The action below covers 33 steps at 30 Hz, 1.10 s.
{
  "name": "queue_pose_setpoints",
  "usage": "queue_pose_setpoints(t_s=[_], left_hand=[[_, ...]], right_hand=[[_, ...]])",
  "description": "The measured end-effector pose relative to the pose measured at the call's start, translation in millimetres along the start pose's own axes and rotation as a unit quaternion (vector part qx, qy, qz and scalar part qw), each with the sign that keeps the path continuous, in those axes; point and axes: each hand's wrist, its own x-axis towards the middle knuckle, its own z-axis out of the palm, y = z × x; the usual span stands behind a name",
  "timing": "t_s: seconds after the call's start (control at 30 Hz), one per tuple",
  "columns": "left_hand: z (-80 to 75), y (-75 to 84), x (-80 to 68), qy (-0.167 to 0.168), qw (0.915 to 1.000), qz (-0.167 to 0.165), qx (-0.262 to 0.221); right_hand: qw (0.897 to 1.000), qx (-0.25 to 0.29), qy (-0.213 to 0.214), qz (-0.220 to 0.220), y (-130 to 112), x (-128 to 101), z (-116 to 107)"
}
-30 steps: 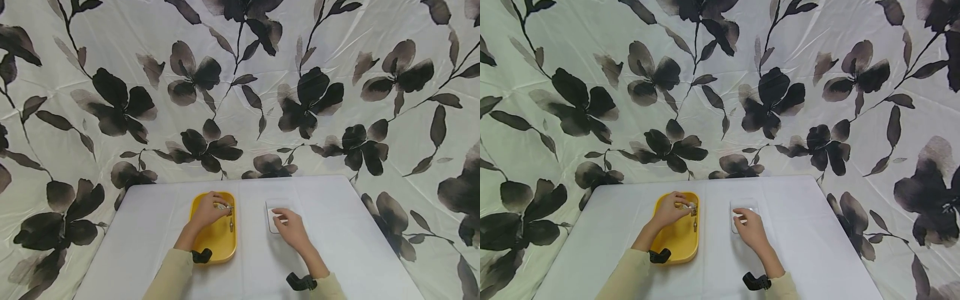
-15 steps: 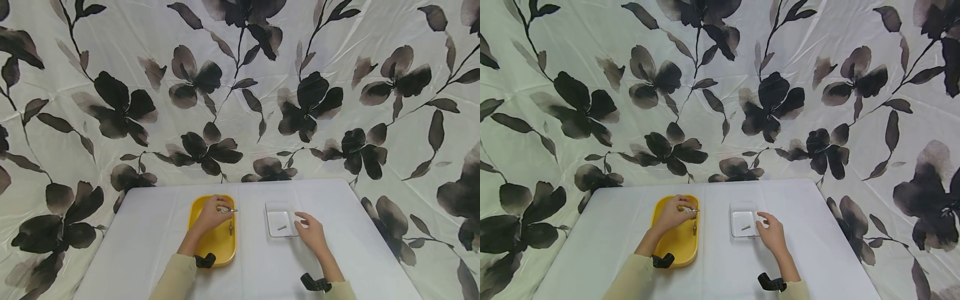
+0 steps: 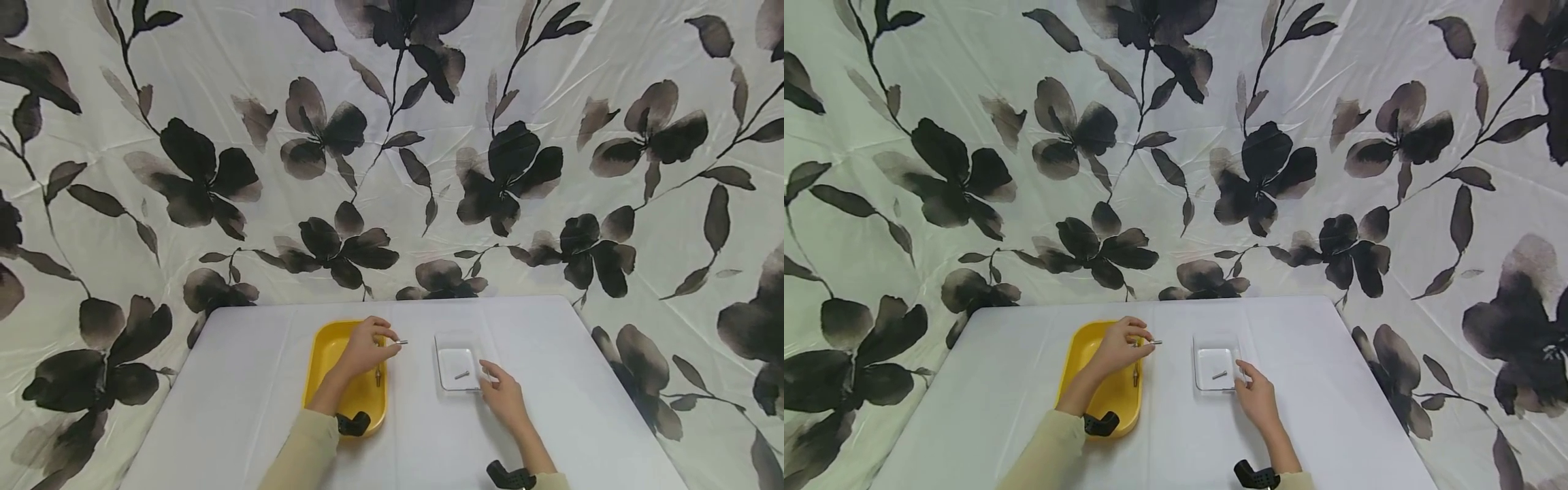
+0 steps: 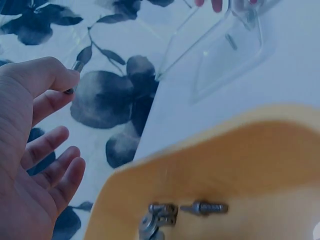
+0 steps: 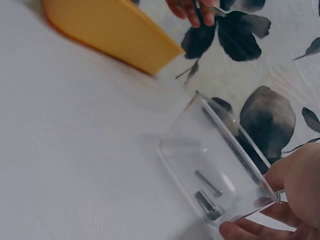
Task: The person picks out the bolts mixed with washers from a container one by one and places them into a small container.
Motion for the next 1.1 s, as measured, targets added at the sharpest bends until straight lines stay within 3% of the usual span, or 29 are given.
queue_pose_setpoints(t_s=[0.17, 0.37, 0.63, 1.1], left_hand=[[8.9, 7.8, 8.1, -0.012, 0.9998, 0.006, 0.017], [25.7, 14.1, 20.6, -0.032, 0.9986, 0.037, 0.021], [50.5, 20.3, 28.4, -0.057, 0.998, 0.016, 0.021], [90.9, 20.4, 40.2, -0.038, 0.9989, 0.029, 0.004]], right_hand=[[1.0, -0.004, 0.001, -0.004, 3, 1, 1], [1.0, -0.006, 0.014, -0.009, 3, 3, 1], [1.0, 0.002, 0.007, 0.005, 2, 0, 2], [1.0, 0.021, 0.003, 0.011, 3, 3, 1]])
